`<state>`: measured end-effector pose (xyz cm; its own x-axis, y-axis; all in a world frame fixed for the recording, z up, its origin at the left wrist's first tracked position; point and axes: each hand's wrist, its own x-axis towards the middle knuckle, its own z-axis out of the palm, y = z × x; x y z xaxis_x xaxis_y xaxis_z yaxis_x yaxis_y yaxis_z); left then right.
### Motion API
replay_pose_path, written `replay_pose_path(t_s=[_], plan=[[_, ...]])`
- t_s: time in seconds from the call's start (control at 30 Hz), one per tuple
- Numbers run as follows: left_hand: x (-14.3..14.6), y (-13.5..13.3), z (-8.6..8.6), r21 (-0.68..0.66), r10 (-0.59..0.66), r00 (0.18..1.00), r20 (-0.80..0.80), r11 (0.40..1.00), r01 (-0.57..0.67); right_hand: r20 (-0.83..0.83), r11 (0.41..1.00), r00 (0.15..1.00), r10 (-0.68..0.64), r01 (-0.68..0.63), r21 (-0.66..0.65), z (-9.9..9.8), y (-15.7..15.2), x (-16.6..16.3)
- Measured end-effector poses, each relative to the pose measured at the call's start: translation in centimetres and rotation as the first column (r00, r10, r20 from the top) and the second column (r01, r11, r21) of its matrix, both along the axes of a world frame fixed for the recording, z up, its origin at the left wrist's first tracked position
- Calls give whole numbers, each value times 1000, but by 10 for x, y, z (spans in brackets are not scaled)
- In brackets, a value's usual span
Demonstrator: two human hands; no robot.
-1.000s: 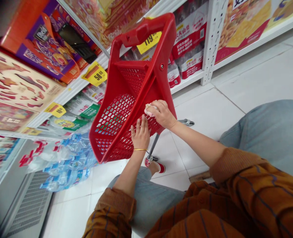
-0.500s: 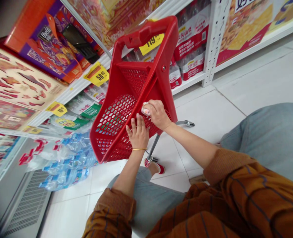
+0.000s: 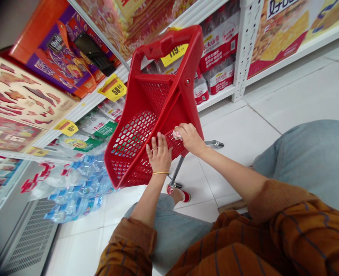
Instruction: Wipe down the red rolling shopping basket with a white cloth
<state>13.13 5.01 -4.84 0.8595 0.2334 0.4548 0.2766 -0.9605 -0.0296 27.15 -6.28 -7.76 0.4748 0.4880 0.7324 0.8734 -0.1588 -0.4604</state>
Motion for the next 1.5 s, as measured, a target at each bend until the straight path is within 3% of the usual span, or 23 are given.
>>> replay_pose_path(t_s=[0.13,0.3,0.4,0.53,0.97,1.3,1.5], plan=[[-2,0,0,47,-8,1000,19,999,7,-6,996,1000,11,-11,83,8,-3,-5],[-6,2,-3,64,11,998,64,998,-15,10,980,1000,6,-8,201,35,14,-17],[-7,3,-5,72,15,997,80,997,-21,-10,981,1000,-15,16,191,45,29,-22],[-7,4,-5,70,13,998,68,997,-18,-12,985,998,-59,60,160,44,38,-25],[-13,6,-14,-7,-36,999,-17,999,36,26,998,999,-41,40,42,1,29,-29],[-17,5,-28,102,-109,982,-153,987,125,51,999,999,-3,5,-46,-69,16,-26],[-20,6,-34,160,-138,966,-217,971,175,75,997,996,56,-52,-59,-85,10,-22]])
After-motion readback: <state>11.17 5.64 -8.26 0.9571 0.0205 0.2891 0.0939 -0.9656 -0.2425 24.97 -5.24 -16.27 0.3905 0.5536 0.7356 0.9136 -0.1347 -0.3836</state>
